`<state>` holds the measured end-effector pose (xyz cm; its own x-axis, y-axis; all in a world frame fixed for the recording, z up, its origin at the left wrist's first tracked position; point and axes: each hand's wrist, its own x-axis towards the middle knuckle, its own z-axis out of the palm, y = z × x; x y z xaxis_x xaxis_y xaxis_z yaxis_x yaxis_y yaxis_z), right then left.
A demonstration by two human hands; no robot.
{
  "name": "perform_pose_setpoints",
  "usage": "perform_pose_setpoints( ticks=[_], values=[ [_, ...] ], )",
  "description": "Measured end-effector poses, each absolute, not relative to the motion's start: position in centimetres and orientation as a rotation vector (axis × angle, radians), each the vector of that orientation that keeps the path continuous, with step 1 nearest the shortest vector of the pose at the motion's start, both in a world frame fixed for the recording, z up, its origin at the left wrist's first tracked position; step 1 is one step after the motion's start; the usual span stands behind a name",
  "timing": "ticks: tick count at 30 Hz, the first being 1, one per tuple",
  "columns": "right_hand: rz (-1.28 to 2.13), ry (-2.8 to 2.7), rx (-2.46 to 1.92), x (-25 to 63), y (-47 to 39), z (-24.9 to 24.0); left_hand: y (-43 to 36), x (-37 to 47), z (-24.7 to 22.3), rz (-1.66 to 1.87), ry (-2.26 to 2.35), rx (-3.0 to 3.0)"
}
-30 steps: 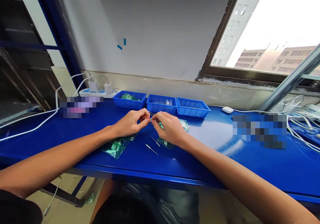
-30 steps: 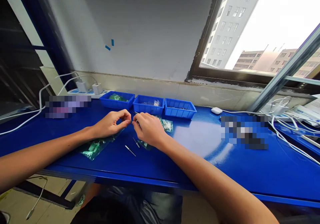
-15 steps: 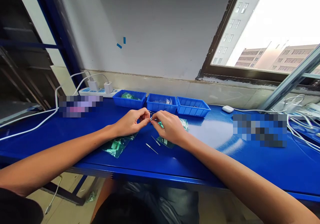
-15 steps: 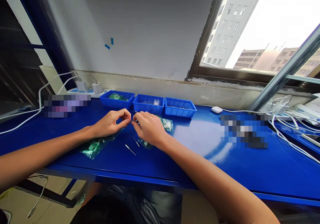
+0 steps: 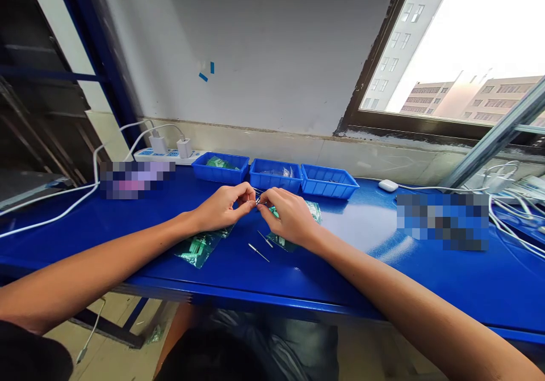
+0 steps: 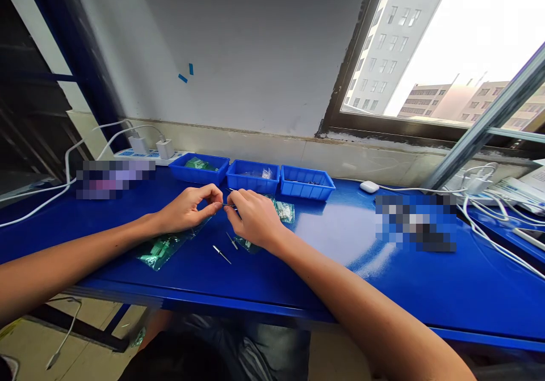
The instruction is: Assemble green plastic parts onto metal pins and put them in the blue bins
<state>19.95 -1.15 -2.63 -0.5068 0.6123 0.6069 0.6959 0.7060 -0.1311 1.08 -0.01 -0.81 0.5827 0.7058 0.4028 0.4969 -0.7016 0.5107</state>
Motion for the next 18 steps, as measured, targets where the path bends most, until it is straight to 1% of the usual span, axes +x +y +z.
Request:
perform_pose_setpoints(
  ticks=[13,18],
  values=[
    [-0.224,-2.279,-0.934,20.1,-0.73,-2.91,-0.09,1.16,-0.71,0.866,0.979,2.461],
    [-0.257,-2.318,-0.95,20.16,-0.55,-2.94,0.06,0.97,-0.42,0.784,0.982,2.499]
  ],
)
